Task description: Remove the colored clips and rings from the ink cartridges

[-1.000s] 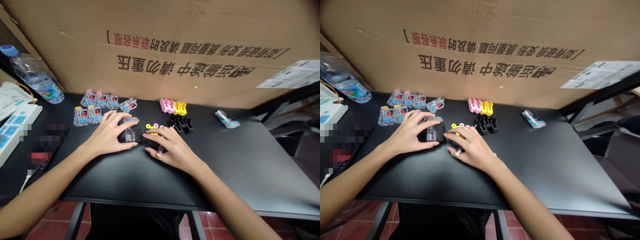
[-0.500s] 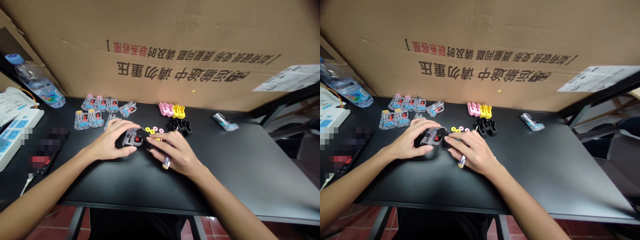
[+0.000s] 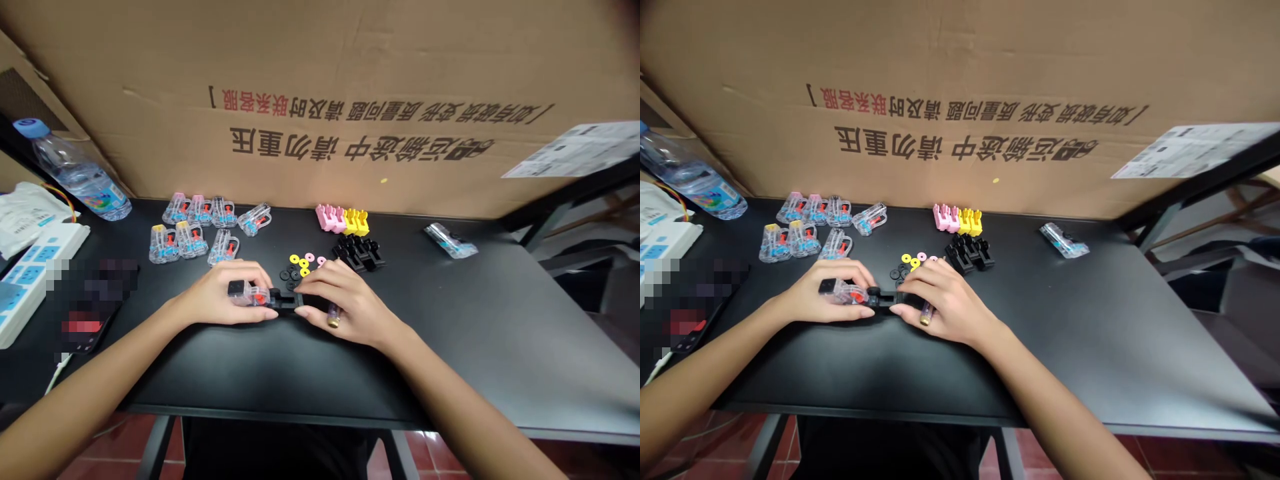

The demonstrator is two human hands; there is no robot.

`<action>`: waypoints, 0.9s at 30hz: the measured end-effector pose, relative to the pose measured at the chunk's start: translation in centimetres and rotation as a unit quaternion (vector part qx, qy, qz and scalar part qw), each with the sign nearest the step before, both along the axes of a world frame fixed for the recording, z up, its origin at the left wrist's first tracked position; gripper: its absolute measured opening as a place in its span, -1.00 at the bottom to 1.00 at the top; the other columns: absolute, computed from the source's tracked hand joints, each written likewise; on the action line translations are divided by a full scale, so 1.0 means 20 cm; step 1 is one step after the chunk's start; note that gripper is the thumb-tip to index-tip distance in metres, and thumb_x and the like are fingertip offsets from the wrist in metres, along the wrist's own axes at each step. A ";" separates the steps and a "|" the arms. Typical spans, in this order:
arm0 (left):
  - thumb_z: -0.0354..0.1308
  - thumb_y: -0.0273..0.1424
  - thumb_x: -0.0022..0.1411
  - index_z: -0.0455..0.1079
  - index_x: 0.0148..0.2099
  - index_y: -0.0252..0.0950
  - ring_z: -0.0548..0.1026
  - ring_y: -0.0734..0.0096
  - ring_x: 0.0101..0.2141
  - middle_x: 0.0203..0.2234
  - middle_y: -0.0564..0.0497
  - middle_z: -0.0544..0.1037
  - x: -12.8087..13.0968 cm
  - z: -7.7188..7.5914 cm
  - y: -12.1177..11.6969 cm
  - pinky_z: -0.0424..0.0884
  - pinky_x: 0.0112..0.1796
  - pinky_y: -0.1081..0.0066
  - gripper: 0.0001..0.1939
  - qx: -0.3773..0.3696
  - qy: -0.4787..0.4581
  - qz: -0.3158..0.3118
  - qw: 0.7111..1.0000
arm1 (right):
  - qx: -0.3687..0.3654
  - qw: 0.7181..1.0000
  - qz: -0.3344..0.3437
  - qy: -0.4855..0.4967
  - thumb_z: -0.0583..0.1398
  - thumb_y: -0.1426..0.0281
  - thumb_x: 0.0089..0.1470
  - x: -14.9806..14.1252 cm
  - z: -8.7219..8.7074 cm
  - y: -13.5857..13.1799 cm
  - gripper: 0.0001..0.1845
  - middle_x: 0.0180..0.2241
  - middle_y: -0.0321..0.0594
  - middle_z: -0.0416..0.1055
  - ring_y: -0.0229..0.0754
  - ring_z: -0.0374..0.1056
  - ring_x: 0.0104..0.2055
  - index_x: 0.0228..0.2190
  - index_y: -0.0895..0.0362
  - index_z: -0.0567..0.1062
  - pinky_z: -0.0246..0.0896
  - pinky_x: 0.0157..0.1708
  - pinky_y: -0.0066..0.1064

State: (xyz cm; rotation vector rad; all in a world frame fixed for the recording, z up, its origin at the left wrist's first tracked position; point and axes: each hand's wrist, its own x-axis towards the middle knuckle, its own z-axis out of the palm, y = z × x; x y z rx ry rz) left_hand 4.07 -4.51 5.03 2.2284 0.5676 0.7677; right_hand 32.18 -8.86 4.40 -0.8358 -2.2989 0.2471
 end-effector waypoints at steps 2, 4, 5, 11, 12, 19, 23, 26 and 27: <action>0.42 -0.21 0.32 0.50 -0.24 -0.25 0.65 0.33 -0.28 -0.28 0.00 0.70 0.00 -0.01 0.00 0.46 -0.14 0.32 -0.76 0.015 0.060 -0.029 0.998 | -0.023 1.000 0.006 -0.007 0.26 0.20 0.39 0.01 0.00 0.00 -0.76 -0.24 -0.09 0.68 -0.05 0.53 -0.24 -0.13 0.10 0.63 0.36 -0.14 -0.16; 0.39 -0.17 0.35 0.51 -0.21 -0.25 0.66 0.33 -0.28 -0.27 0.01 0.70 0.00 -0.01 0.00 0.41 -0.16 0.32 -0.74 0.030 0.106 -0.051 0.993 | -0.033 0.999 -0.002 -0.020 0.26 0.20 0.39 0.01 0.00 0.01 -0.75 -0.23 -0.08 0.69 -0.04 0.52 -0.23 -0.11 0.11 0.64 0.35 -0.15 -0.15; 0.38 -0.15 0.36 0.51 -0.20 -0.25 0.66 0.33 -0.27 -0.26 0.01 0.70 0.00 -0.02 0.00 0.40 -0.16 0.32 -0.73 0.032 0.118 -0.058 0.991 | -0.034 0.999 -0.007 -0.028 0.26 0.22 0.38 0.01 -0.01 0.01 -0.75 -0.23 -0.07 0.70 -0.03 0.52 -0.24 -0.10 0.11 0.64 0.36 -0.15 -0.15; 0.35 -0.11 0.38 0.52 -0.15 -0.24 0.65 0.32 -0.27 -0.27 0.02 0.69 -0.01 -0.02 0.01 0.39 -0.14 0.33 -0.71 0.022 0.135 -0.051 0.989 | -0.059 0.995 -0.017 -0.074 0.31 0.25 0.32 -0.02 -0.03 -0.01 -0.75 -0.19 -0.04 0.72 0.00 0.50 -0.22 -0.08 0.12 0.68 0.43 -0.13 -0.12; 0.35 -0.11 0.38 0.52 -0.14 -0.23 0.65 0.32 -0.28 -0.28 0.02 0.69 -0.01 -0.02 0.02 0.39 -0.15 0.33 -0.71 0.021 0.135 -0.048 0.989 | -0.060 0.995 -0.020 -0.079 0.31 0.24 0.32 -0.03 -0.03 -0.01 -0.74 -0.16 -0.04 0.72 0.02 0.51 -0.19 -0.06 0.12 0.69 0.44 -0.10 -0.09; 0.36 -0.10 0.38 0.51 -0.14 -0.23 0.62 0.34 -0.32 -0.32 0.04 0.67 -0.01 -0.03 0.02 0.39 -0.19 0.35 -0.70 0.032 0.131 -0.046 0.990 | -0.055 0.992 -0.065 -0.094 0.30 0.21 0.36 -0.01 -0.03 0.00 -0.67 0.05 -0.03 0.68 0.13 0.52 -0.01 0.03 0.13 0.66 0.39 0.11 0.06; 0.36 -0.11 0.37 0.52 -0.13 -0.23 0.63 0.34 -0.31 -0.31 0.04 0.68 -0.01 -0.03 0.01 0.41 -0.19 0.35 -0.71 0.032 0.136 -0.039 0.989 | -0.058 0.989 -0.076 -0.109 0.28 0.21 0.38 0.01 -0.03 0.02 -0.68 -0.10 -0.01 0.72 0.07 0.47 -0.16 -0.01 0.16 0.66 0.40 -0.09 -0.06; 0.36 -0.12 0.37 0.54 0.00 -0.20 0.65 0.30 -0.25 -0.25 0.02 0.70 0.00 -0.03 0.01 0.45 -0.16 0.34 -0.69 0.035 0.133 -0.026 0.990 | -0.064 0.989 -0.074 -0.108 0.27 0.21 0.38 0.02 -0.03 0.02 -0.70 -0.13 -0.03 0.72 0.04 0.46 -0.17 -0.02 0.14 0.66 0.37 -0.08 -0.09; 0.36 -0.13 0.37 0.54 0.04 -0.19 0.66 0.29 -0.23 -0.22 0.01 0.71 0.00 -0.03 0.00 0.47 -0.14 0.34 -0.68 0.037 0.128 -0.024 0.991 | -0.065 0.989 -0.073 -0.109 0.27 0.21 0.38 0.02 -0.02 0.02 -0.70 -0.13 -0.03 0.72 0.04 0.46 -0.16 -0.02 0.14 0.66 0.36 -0.08 -0.09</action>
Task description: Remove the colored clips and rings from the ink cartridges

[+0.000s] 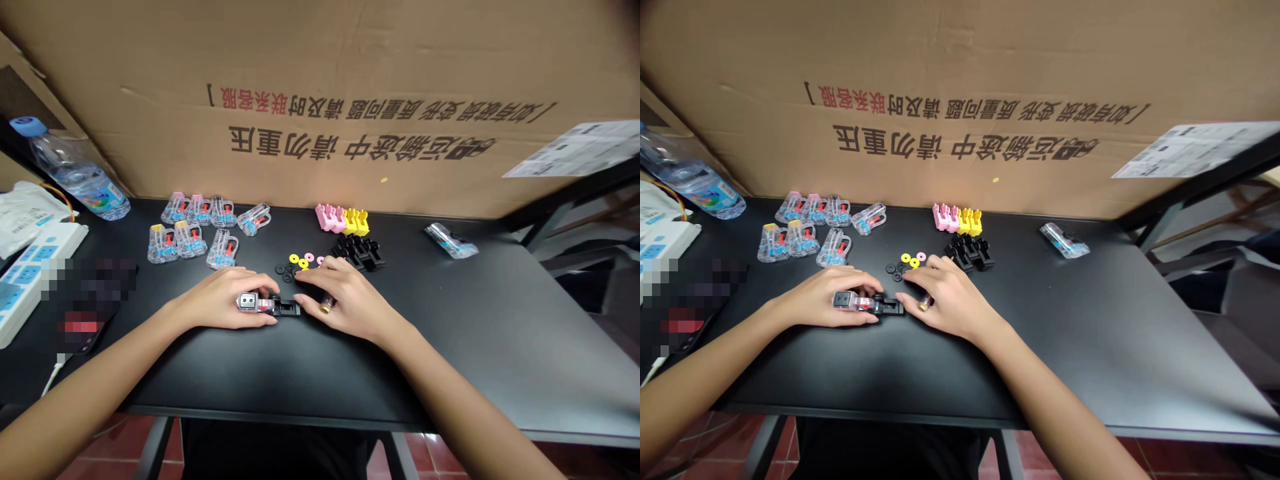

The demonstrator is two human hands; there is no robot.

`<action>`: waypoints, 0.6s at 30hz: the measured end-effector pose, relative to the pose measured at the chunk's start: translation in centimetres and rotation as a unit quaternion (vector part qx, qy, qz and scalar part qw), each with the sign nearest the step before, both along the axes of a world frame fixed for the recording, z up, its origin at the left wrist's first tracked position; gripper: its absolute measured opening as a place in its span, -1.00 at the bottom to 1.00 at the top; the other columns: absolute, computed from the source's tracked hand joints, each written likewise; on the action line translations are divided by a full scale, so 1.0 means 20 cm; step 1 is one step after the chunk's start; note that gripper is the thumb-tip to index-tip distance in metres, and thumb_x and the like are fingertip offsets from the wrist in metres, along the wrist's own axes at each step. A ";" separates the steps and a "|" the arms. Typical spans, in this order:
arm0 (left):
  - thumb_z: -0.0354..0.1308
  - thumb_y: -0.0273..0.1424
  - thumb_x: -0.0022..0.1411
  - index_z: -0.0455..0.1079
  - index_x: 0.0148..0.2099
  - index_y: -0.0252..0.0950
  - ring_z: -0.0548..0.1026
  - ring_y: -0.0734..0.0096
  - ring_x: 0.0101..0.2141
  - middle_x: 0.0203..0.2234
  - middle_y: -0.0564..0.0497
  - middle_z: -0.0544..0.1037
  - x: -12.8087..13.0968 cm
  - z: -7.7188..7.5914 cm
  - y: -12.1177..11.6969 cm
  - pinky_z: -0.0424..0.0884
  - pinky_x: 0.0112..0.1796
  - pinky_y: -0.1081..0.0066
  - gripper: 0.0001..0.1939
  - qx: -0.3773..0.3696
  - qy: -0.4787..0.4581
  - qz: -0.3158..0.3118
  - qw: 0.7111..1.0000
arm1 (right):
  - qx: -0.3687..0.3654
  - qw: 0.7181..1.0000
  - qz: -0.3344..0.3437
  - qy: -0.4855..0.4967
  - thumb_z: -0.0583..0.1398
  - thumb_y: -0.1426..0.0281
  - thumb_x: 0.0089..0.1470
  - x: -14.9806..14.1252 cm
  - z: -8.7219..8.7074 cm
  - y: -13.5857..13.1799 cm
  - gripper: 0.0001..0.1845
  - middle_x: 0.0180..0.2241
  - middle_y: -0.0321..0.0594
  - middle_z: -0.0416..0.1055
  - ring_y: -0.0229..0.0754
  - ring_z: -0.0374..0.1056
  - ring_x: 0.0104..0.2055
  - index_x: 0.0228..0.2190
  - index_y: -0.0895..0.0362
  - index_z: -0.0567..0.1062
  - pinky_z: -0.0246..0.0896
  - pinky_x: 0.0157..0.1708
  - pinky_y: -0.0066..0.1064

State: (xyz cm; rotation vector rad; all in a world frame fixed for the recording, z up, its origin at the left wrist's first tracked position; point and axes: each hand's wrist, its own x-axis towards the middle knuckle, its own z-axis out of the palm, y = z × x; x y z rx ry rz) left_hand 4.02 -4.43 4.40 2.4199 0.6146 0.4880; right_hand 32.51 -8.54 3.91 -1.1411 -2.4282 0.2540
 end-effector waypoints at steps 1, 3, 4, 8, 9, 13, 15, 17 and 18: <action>0.36 -0.14 0.37 0.54 0.07 -0.19 0.67 0.29 -0.22 -0.20 0.00 0.72 0.00 0.00 0.00 0.47 -0.14 0.34 -0.66 0.004 -0.004 0.000 1.000 | 0.000 1.000 0.001 0.000 0.27 0.21 0.38 0.00 0.00 0.00 -0.70 -0.12 -0.03 0.72 0.04 0.45 -0.16 -0.02 0.14 0.66 0.36 -0.08 -0.10; 0.35 -0.15 0.38 0.55 0.07 -0.20 0.68 0.29 -0.23 -0.20 -0.02 0.72 0.00 0.00 0.00 0.48 -0.15 0.34 -0.67 0.010 -0.009 -0.007 1.000 | 0.000 1.000 0.002 0.000 0.28 0.21 0.38 -0.01 0.00 -0.01 -0.70 -0.13 -0.03 0.72 0.05 0.46 -0.16 -0.02 0.13 0.66 0.36 -0.08 -0.09; 0.35 -0.15 0.39 0.56 0.06 -0.21 0.68 0.29 -0.25 -0.21 -0.03 0.72 0.00 0.01 0.00 0.48 -0.16 0.34 -0.68 0.013 -0.009 -0.010 1.000 | 0.001 1.000 0.002 0.001 0.28 0.21 0.38 -0.01 0.00 -0.01 -0.70 -0.13 -0.04 0.72 0.05 0.46 -0.15 -0.03 0.13 0.66 0.35 -0.07 -0.09; 0.35 -0.15 0.39 0.57 0.02 -0.22 0.67 0.29 -0.26 -0.23 -0.02 0.72 0.00 0.01 0.00 0.48 -0.18 0.35 -0.70 0.014 -0.011 -0.011 1.000 | 0.003 1.000 0.003 0.007 0.27 0.21 0.39 0.00 -0.01 -0.01 -0.71 -0.14 -0.03 0.72 0.06 0.46 -0.14 -0.04 0.14 0.66 0.35 -0.07 -0.09; 0.35 -0.16 0.39 0.56 0.02 -0.23 0.67 0.30 -0.26 -0.23 -0.02 0.72 0.00 0.01 0.00 0.48 -0.18 0.36 -0.70 0.015 -0.013 -0.011 1.000 | 0.002 1.000 0.004 0.009 0.27 0.21 0.39 0.00 -0.01 -0.01 -0.70 -0.15 -0.04 0.72 0.06 0.46 -0.15 -0.04 0.15 0.67 0.35 -0.07 -0.08; 0.36 -0.17 0.38 0.56 0.02 -0.24 0.67 0.31 -0.27 -0.24 -0.02 0.71 0.00 0.00 0.00 0.47 -0.19 0.35 -0.70 0.018 -0.022 -0.014 1.000 | -0.001 1.000 0.005 0.016 0.27 0.21 0.38 0.00 -0.01 -0.01 -0.70 -0.18 -0.06 0.72 0.05 0.45 -0.17 -0.06 0.16 0.67 0.34 -0.08 -0.08; 0.36 -0.16 0.38 0.56 0.01 -0.24 0.66 0.30 -0.28 -0.25 -0.02 0.71 0.00 0.00 0.00 0.46 -0.19 0.35 -0.70 0.018 -0.021 -0.013 1.000 | -0.001 1.000 0.008 0.017 0.28 0.22 0.38 -0.01 -0.01 -0.01 -0.72 -0.17 -0.07 0.72 0.04 0.44 -0.17 -0.06 0.15 0.67 0.33 -0.09 -0.09; 0.36 -0.16 0.38 0.56 0.01 -0.24 0.66 0.29 -0.28 -0.25 -0.01 0.71 0.00 -0.01 0.00 0.46 -0.18 0.33 -0.70 0.015 -0.021 -0.010 1.000 | 0.013 1.000 0.011 0.024 0.29 0.25 0.37 -0.01 0.00 -0.01 -0.75 -0.13 -0.07 0.72 0.03 0.44 -0.17 -0.07 0.14 0.67 0.32 -0.11 -0.09; 0.36 -0.16 0.38 0.57 0.02 -0.24 0.66 0.30 -0.27 -0.24 -0.02 0.71 0.00 -0.01 0.00 0.46 -0.18 0.33 -0.70 0.010 -0.025 -0.008 1.000 | 0.028 0.999 0.007 0.030 0.29 0.30 0.37 -0.01 0.00 -0.01 -0.78 -0.09 -0.07 0.72 0.03 0.44 -0.16 -0.06 0.13 0.66 0.31 -0.13 -0.09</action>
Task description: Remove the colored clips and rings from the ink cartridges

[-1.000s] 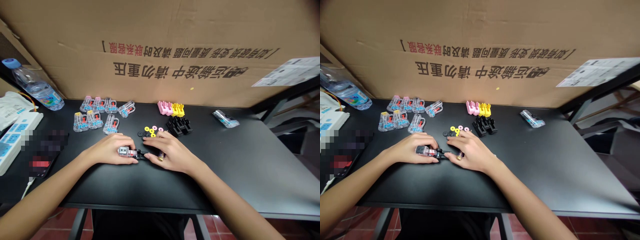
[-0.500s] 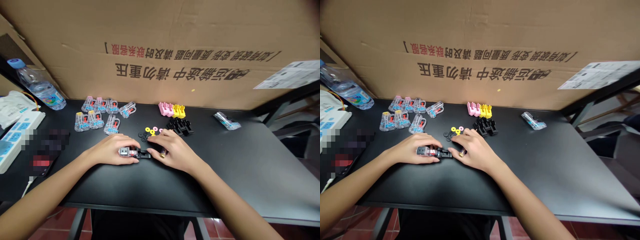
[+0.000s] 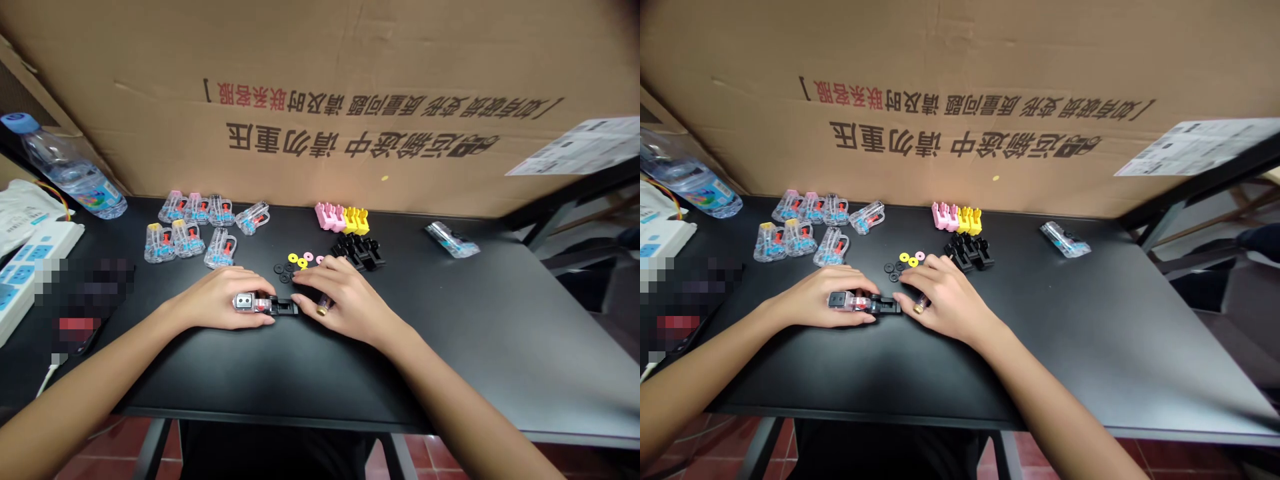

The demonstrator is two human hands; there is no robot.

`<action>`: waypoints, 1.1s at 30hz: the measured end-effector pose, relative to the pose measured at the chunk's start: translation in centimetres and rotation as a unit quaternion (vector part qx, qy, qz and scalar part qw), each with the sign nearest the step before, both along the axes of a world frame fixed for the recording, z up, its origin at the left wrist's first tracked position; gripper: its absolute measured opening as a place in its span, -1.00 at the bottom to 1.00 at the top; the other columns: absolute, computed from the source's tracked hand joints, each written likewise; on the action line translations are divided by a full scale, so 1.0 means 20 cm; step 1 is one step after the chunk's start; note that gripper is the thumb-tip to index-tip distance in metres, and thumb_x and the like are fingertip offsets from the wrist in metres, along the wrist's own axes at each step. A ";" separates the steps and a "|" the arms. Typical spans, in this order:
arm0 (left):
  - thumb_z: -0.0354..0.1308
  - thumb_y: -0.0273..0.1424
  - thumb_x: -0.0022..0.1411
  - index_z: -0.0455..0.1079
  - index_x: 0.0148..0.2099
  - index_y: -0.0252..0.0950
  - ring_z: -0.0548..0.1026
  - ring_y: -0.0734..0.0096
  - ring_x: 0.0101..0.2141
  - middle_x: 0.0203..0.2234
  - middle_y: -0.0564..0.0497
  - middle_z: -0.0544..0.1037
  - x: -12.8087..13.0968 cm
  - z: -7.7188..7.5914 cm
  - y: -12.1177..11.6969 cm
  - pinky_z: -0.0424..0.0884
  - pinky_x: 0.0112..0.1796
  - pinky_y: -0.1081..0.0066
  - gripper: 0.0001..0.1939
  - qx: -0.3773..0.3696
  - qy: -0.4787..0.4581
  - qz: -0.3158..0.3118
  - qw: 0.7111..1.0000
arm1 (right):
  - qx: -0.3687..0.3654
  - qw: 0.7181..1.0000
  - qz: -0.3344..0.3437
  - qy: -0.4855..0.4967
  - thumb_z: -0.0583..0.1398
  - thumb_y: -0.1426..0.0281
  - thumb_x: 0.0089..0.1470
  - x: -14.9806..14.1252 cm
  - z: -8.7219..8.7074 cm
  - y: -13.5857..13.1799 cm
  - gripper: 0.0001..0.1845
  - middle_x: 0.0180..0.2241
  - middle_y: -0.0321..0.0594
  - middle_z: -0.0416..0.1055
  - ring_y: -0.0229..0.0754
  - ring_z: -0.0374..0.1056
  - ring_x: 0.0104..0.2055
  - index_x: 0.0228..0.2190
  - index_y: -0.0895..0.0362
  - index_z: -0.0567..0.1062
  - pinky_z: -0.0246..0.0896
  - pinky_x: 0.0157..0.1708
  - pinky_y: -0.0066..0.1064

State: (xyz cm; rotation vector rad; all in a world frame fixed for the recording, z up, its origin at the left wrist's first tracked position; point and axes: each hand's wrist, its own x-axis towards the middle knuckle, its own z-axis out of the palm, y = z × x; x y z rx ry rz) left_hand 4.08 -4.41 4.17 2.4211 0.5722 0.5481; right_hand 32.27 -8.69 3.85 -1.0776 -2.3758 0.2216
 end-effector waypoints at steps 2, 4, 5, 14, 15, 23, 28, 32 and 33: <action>0.38 -0.18 0.37 0.58 0.02 -0.24 0.66 0.31 -0.26 -0.23 -0.02 0.71 0.00 -0.01 0.00 0.47 -0.17 0.34 -0.70 -0.018 -0.009 0.004 1.000 | 0.034 0.999 -0.028 0.019 0.25 0.46 0.35 0.00 0.00 0.00 -0.76 0.00 -0.09 0.69 0.04 0.45 -0.12 -0.01 0.08 0.65 0.28 -0.13 -0.07; 0.39 -0.19 0.35 0.59 0.03 -0.24 0.66 0.32 -0.25 -0.23 -0.01 0.71 0.01 -0.01 0.00 0.48 -0.18 0.35 -0.70 -0.032 -0.017 0.007 0.999 | 0.059 0.995 -0.071 0.041 0.18 0.62 0.28 0.01 0.01 0.00 -0.57 0.08 -0.11 0.65 0.06 0.46 -0.05 0.04 0.02 0.64 0.26 -0.10 -0.04; 0.40 -0.20 0.35 0.59 0.02 -0.24 0.65 0.33 -0.26 -0.23 -0.02 0.70 0.01 -0.01 0.00 0.48 -0.18 0.36 -0.70 -0.035 -0.021 0.008 0.999 | 0.067 0.992 -0.087 0.054 0.14 0.68 0.24 0.02 0.01 0.01 -0.50 0.11 -0.12 0.64 0.08 0.46 -0.01 0.05 -0.01 0.63 0.26 -0.06 -0.02; 0.50 -0.22 0.25 0.59 0.01 -0.28 0.66 0.32 -0.20 -0.20 -0.04 0.70 0.04 -0.03 0.00 0.53 -0.11 0.40 -0.63 -0.061 -0.078 0.026 0.995 | 0.039 0.963 -0.079 0.254 0.16 0.46 0.42 -0.03 0.07 -0.03 -0.64 0.13 -0.10 0.62 0.07 0.50 0.17 0.14 -0.03 0.59 0.35 0.16 0.02; 0.50 -0.23 0.26 0.59 0.00 -0.28 0.67 0.32 -0.20 -0.20 -0.04 0.71 0.04 -0.03 0.00 0.53 -0.11 0.40 -0.65 -0.062 -0.083 0.028 0.994 | 0.017 0.960 -0.072 0.269 0.16 0.41 0.44 -0.04 0.08 -0.03 -0.65 0.14 -0.10 0.62 0.07 0.49 0.19 0.14 -0.03 0.59 0.34 0.19 0.02; 0.51 -0.26 0.25 0.63 0.00 -0.28 0.72 0.30 -0.20 -0.18 -0.05 0.75 0.04 -0.05 -0.01 0.57 -0.07 0.40 -0.67 -0.069 -0.080 0.039 0.994 | -0.177 0.896 -0.059 0.403 -0.01 -0.08 0.48 -0.07 0.06 -0.04 -0.26 -0.35 -0.07 0.65 -0.02 0.54 -0.25 -0.44 0.07 0.71 0.43 -0.12 -0.14; 0.51 -0.26 0.24 0.62 0.03 -0.27 0.71 0.31 -0.21 -0.18 -0.05 0.74 0.04 -0.06 0.00 0.57 -0.04 0.39 -0.64 -0.061 -0.081 0.025 0.995 | -0.350 0.821 -0.096 0.442 0.10 -0.21 0.37 -0.15 0.05 -0.07 -0.29 -0.65 -0.24 0.46 -0.18 0.36 -0.59 -0.46 0.11 0.59 0.34 -0.46 -0.32; 0.52 -0.27 0.24 0.62 0.03 -0.27 0.71 0.32 -0.21 -0.18 -0.04 0.74 0.04 -0.07 -0.01 0.56 -0.05 0.41 -0.63 -0.063 -0.077 0.028 0.995 | -0.346 0.828 -0.100 0.431 0.28 -0.15 0.27 -0.18 0.04 -0.09 -0.44 -0.59 -0.30 0.47 -0.21 0.41 -0.55 -0.41 0.09 0.51 0.39 -0.43 -0.35; 0.52 -0.27 0.24 0.62 0.03 -0.27 0.70 0.33 -0.20 -0.18 -0.04 0.74 0.04 -0.07 -0.01 0.55 -0.06 0.41 -0.63 -0.065 -0.076 0.029 0.995 | -0.340 0.831 -0.101 0.428 0.29 -0.13 0.27 -0.18 0.04 -0.09 -0.46 -0.59 -0.31 0.46 -0.22 0.40 -0.54 -0.42 0.08 0.49 0.39 -0.44 -0.35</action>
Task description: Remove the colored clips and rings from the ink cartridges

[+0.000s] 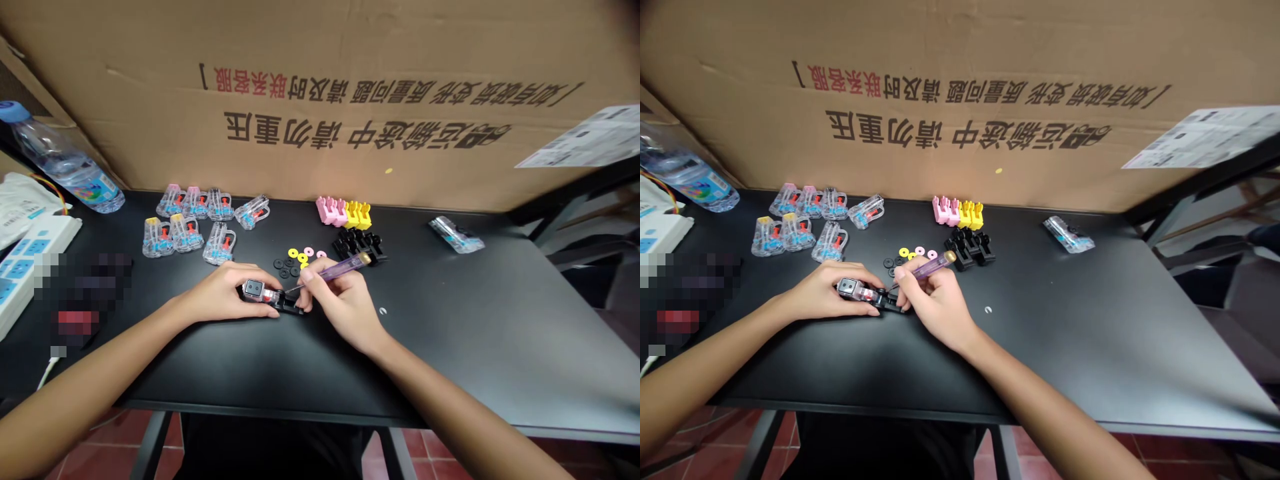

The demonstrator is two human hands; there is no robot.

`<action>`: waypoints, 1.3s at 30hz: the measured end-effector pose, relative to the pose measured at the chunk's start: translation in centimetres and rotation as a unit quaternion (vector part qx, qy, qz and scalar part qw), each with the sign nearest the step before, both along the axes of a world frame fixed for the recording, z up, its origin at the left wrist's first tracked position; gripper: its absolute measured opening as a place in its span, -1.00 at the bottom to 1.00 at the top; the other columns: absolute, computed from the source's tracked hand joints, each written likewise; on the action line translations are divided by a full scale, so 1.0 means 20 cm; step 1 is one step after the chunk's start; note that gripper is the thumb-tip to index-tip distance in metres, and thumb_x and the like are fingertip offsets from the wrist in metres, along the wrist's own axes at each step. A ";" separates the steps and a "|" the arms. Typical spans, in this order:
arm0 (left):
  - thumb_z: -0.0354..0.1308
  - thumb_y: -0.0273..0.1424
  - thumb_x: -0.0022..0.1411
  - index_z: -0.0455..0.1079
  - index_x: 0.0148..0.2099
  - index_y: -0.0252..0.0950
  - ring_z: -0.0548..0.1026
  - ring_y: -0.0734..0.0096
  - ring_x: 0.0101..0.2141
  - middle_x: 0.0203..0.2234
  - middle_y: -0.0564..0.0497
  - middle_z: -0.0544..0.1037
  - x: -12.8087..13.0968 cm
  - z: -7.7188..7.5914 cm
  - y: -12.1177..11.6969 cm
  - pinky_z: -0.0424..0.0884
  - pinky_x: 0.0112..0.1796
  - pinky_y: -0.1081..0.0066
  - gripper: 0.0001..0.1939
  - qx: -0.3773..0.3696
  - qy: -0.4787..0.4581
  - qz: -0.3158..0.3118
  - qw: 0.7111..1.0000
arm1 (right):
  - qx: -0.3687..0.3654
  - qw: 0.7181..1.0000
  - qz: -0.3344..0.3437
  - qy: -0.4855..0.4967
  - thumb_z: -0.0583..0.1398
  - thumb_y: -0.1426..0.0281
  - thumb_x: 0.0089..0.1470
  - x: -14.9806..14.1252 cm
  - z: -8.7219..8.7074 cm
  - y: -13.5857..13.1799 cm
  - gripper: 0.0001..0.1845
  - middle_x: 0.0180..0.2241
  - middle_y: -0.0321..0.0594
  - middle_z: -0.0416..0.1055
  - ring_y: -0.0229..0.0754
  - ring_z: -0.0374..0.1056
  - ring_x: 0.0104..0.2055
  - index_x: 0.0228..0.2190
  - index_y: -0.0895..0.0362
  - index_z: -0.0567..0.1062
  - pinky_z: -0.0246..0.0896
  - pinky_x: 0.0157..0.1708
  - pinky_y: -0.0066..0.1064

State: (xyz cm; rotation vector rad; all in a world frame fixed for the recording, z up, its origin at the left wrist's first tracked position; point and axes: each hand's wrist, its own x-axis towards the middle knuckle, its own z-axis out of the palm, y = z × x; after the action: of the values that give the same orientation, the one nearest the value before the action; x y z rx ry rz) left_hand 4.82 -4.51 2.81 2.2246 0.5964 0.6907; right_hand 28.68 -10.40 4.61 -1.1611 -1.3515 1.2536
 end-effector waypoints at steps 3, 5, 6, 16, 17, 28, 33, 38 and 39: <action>0.51 -0.27 0.24 0.62 0.04 -0.26 0.70 0.33 -0.20 -0.18 -0.03 0.74 0.00 0.00 0.00 0.55 -0.06 0.41 -0.64 -0.004 0.005 0.003 1.000 | 0.014 1.000 0.006 -0.009 0.25 -0.07 0.34 0.00 -0.02 0.01 -0.48 -0.56 -0.31 0.43 -0.22 0.40 -0.51 -0.44 0.08 0.47 0.37 -0.44 -0.36; 0.51 -0.26 0.24 0.62 0.03 -0.25 0.70 0.32 -0.21 -0.19 -0.02 0.74 0.00 0.00 0.00 0.55 -0.06 0.41 -0.64 -0.005 0.010 0.007 1.000 | 0.026 0.999 0.020 -0.018 0.23 -0.02 0.37 0.01 -0.02 0.01 -0.52 -0.54 -0.31 0.42 -0.22 0.40 -0.49 -0.42 0.08 0.48 0.37 -0.42 -0.36; 0.51 -0.26 0.24 0.61 0.03 -0.24 0.70 0.32 -0.21 -0.19 -0.02 0.74 0.00 0.00 0.00 0.55 -0.06 0.40 -0.64 -0.006 0.013 0.009 1.000 | 0.032 0.999 0.028 -0.023 0.23 0.02 0.38 0.01 -0.02 0.01 -0.55 -0.53 -0.31 0.42 -0.21 0.39 -0.47 -0.41 0.08 0.48 0.37 -0.40 -0.36; 0.49 -0.25 0.28 0.59 0.11 -0.26 0.71 0.27 -0.15 -0.12 -0.08 0.74 0.00 -0.03 0.01 0.57 -0.05 0.37 -0.59 0.026 -0.021 -0.001 0.999 | 0.055 0.994 0.034 -0.087 0.23 0.16 0.39 0.01 0.00 0.00 -0.63 -0.53 -0.28 0.50 -0.20 0.43 -0.45 -0.40 0.11 0.60 0.38 -0.33 -0.33; 0.48 -0.26 0.28 0.59 0.12 -0.26 0.71 0.27 -0.14 -0.11 -0.09 0.74 0.00 -0.03 0.01 0.57 -0.05 0.38 -0.59 0.033 -0.028 -0.003 0.999 | 0.050 0.995 0.025 -0.085 0.24 0.14 0.38 0.01 0.00 0.00 -0.61 -0.53 -0.27 0.51 -0.20 0.44 -0.45 -0.41 0.11 0.61 0.40 -0.33 -0.33; 0.48 -0.25 0.28 0.60 0.11 -0.27 0.71 0.27 -0.17 -0.13 -0.10 0.74 0.00 -0.02 0.01 0.59 -0.08 0.37 -0.59 0.043 -0.028 0.003 0.999 | 0.011 1.000 -0.009 -0.025 0.27 0.02 0.33 0.01 0.00 0.02 -0.56 -0.49 -0.23 0.53 -0.17 0.47 -0.43 -0.37 0.11 0.65 0.46 -0.31 -0.30; 0.47 -0.24 0.30 0.60 0.09 -0.27 0.71 0.27 -0.18 -0.14 -0.10 0.73 0.00 -0.02 0.01 0.58 -0.09 0.38 -0.62 0.041 -0.011 0.015 0.999 | 0.028 0.998 0.025 -0.052 0.26 0.19 0.32 0.03 0.02 0.01 -0.68 -0.50 -0.26 0.50 -0.17 0.44 -0.41 -0.41 0.09 0.62 0.42 -0.29 -0.31; 0.47 -0.23 0.29 0.58 0.14 -0.25 0.72 0.25 -0.11 -0.09 -0.08 0.74 -0.01 -0.02 0.01 0.59 -0.05 0.35 -0.57 0.018 0.001 0.032 0.999 | 0.071 0.993 0.055 -0.081 0.22 0.33 0.29 0.03 0.04 0.00 -0.75 -0.51 -0.29 0.49 -0.18 0.42 -0.41 -0.43 0.08 0.61 0.39 -0.27 -0.31; 0.47 -0.24 0.29 0.57 0.15 -0.25 0.72 0.25 -0.10 -0.08 -0.08 0.74 -0.01 -0.02 0.01 0.58 -0.04 0.35 -0.57 0.015 0.001 0.032 0.999 | 0.077 0.991 0.060 -0.086 0.22 0.34 0.29 0.03 0.04 0.00 -0.75 -0.51 -0.29 0.50 -0.18 0.43 -0.41 -0.42 0.08 0.61 0.39 -0.26 -0.31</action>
State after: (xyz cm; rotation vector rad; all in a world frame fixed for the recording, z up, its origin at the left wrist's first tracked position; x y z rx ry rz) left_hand 4.68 -4.24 2.35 2.2424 0.6644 0.7337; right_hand 29.37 -10.32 5.40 -1.1140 -1.6380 1.1304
